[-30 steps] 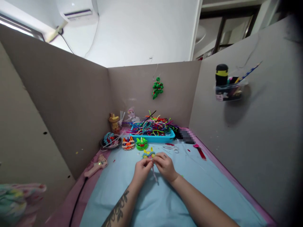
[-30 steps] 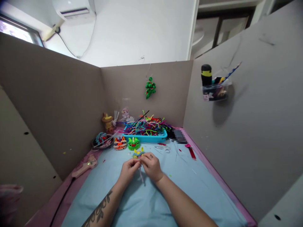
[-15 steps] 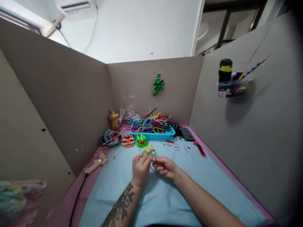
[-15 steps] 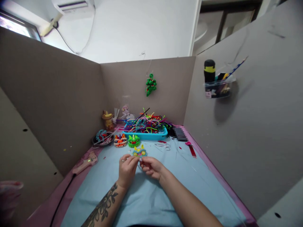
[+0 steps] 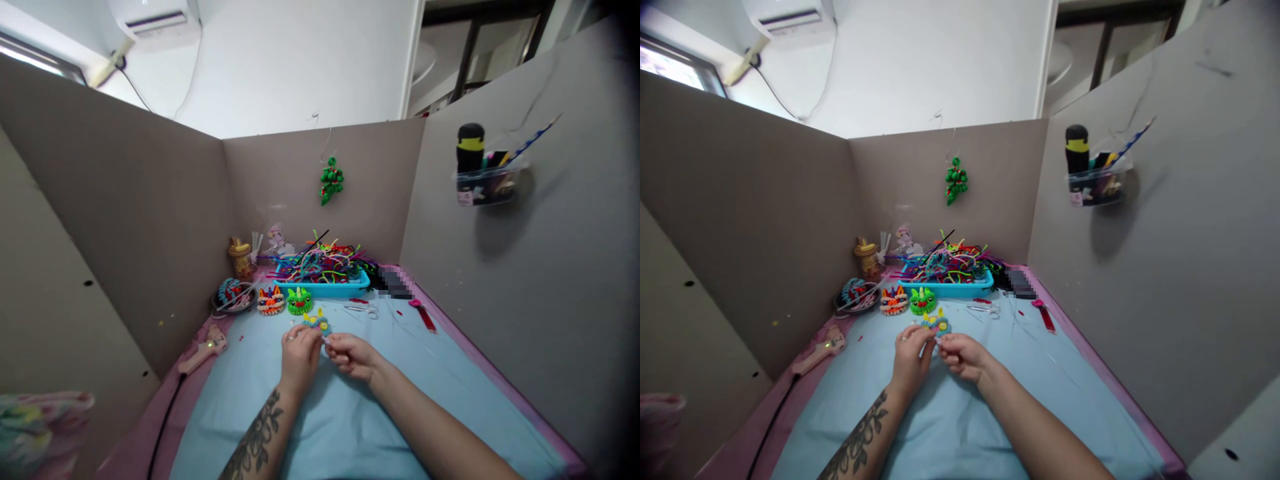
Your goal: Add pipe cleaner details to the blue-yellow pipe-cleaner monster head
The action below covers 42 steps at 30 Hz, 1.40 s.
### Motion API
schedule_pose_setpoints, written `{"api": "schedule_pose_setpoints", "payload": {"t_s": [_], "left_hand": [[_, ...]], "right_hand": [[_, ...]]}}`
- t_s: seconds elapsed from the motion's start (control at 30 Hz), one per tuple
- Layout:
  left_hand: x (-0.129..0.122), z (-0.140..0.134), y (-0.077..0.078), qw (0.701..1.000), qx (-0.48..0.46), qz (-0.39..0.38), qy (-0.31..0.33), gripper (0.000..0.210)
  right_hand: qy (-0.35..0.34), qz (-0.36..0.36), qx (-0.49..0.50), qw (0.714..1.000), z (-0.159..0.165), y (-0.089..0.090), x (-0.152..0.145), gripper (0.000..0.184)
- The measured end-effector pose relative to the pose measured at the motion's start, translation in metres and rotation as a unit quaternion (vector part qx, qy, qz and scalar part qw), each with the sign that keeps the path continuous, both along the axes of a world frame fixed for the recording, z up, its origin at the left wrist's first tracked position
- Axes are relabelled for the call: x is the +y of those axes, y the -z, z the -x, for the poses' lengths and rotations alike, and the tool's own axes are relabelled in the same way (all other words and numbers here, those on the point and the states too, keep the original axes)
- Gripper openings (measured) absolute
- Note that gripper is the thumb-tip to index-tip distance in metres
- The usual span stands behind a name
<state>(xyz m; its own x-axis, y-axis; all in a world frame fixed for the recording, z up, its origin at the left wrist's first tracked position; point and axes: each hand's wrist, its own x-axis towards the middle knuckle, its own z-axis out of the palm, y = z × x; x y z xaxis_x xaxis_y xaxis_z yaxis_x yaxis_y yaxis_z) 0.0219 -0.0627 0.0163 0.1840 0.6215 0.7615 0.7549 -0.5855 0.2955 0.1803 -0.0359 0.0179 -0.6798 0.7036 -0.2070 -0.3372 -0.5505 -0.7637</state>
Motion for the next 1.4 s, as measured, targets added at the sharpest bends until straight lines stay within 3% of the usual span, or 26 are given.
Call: {"api": "schedule_pose_setpoints", "payload": {"t_s": [0.13,0.23,0.3,0.37,0.47,0.53,0.57,0.63,0.7,0.77,0.83,0.9,0.97,1.07,1.27,1.4], "left_hand": [[0.002,0.000,0.005,0.999,0.001,0.031,0.026,0.015],[0.000,-0.001,0.005,0.999,0.005,0.032,0.038,0.014],[0.000,-0.003,0.005,0.998,0.000,0.034,0.046,0.014],[0.000,-0.004,0.004,0.997,-0.012,0.041,0.062,0.014],[0.001,-0.005,0.002,0.994,-0.041,0.052,0.085,0.012],[0.003,-0.005,0.002,0.992,-0.064,0.056,0.094,0.011],[0.003,-0.004,0.002,0.991,-0.072,0.057,0.094,0.011],[0.004,-0.003,0.003,0.992,-0.078,0.056,0.080,0.012],[0.005,0.000,0.004,0.995,-0.071,0.046,0.052,0.013],[0.006,0.003,0.004,0.998,-0.059,0.026,0.019,0.014],[0.006,0.005,0.004,0.999,-0.043,0.006,0.000,0.016],[0.005,0.006,0.002,1.000,-0.023,-0.007,-0.009,0.017],[0.004,0.006,0.001,1.000,-0.003,-0.021,-0.013,0.019],[0.002,0.005,0.001,0.999,0.018,-0.043,-0.017,0.020],[0.001,0.003,0.002,0.996,0.027,-0.087,-0.010,0.021],[0.000,0.003,0.001,0.994,0.032,-0.106,-0.014,0.020]], "right_hand": [[0.092,-0.076,-0.045,0.992,0.007,0.002,-0.001,0.029],[0.211,-0.197,-0.129,0.949,0.014,0.004,-0.002,0.028],[0.298,-0.312,-0.198,0.880,0.019,0.005,-0.004,0.025],[0.361,-0.421,-0.264,0.790,0.021,0.006,-0.007,0.019],[0.394,-0.536,-0.334,0.668,0.021,0.007,-0.010,0.014],[0.390,-0.586,-0.348,0.619,0.020,0.007,-0.010,0.015],[0.384,-0.600,-0.344,0.612,0.019,0.007,-0.009,0.016],[0.373,-0.596,-0.318,0.635,0.019,0.006,-0.007,0.015],[0.359,-0.529,-0.275,0.718,0.018,0.005,-0.005,0.015],[0.310,-0.389,-0.214,0.841,0.017,0.004,-0.002,0.021],[0.208,-0.215,-0.139,0.944,0.014,0.004,0.001,0.023],[0.091,-0.063,-0.066,0.992,0.008,0.005,0.004,0.019],[0.003,0.046,-0.015,0.999,0.002,0.006,0.007,0.014],[-0.061,0.133,0.023,0.989,-0.003,0.005,0.009,0.020],[-0.095,0.180,0.038,0.978,-0.003,0.001,0.007,0.024],[-0.079,0.148,0.030,0.985,0.000,-0.002,0.003,0.017]]}}
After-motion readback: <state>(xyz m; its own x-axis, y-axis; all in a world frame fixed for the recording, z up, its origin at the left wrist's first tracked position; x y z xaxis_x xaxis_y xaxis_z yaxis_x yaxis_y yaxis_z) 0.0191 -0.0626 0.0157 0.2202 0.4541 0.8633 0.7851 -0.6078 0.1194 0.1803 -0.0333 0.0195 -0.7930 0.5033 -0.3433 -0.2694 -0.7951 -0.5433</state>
